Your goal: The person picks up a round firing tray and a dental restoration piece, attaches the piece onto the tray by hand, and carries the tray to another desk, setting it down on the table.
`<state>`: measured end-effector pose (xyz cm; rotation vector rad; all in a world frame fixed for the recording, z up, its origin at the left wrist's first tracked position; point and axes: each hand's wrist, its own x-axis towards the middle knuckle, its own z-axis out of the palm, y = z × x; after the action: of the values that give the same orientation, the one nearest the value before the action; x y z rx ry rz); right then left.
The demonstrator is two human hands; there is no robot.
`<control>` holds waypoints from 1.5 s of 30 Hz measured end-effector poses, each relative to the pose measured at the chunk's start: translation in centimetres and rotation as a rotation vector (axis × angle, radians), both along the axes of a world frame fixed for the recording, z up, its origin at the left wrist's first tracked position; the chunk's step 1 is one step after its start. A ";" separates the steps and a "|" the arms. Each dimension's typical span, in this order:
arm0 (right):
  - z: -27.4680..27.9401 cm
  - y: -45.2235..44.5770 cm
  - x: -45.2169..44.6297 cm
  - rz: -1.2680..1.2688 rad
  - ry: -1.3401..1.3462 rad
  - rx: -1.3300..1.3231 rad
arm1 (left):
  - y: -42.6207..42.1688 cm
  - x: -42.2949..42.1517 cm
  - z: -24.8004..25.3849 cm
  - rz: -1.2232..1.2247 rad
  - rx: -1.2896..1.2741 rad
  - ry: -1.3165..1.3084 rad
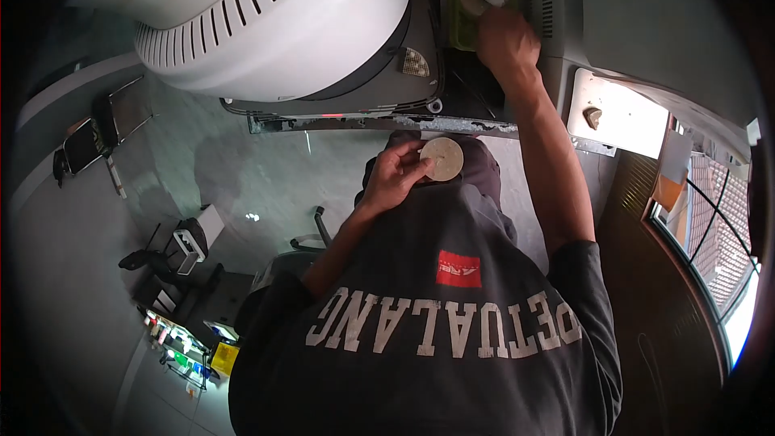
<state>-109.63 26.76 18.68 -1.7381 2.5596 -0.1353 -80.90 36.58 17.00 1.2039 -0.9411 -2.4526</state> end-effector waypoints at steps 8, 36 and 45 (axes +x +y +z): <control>0.7 -0.6 0.3 -0.128 -0.107 0.117 | -0.3 -0.1 1.2 -0.021 -0.008 -0.012; 2.1 -0.4 0.6 -0.210 -0.198 0.126 | 0.8 1.1 -0.1 -0.036 -0.053 0.001; 7.1 3.6 2.5 -0.126 -0.297 -0.259 | 0.3 0.4 0.6 -0.063 -0.048 0.018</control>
<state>-107.08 30.41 25.74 -1.4876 2.5138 -0.7011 -80.47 36.87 17.60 1.1519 -1.0423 -2.4700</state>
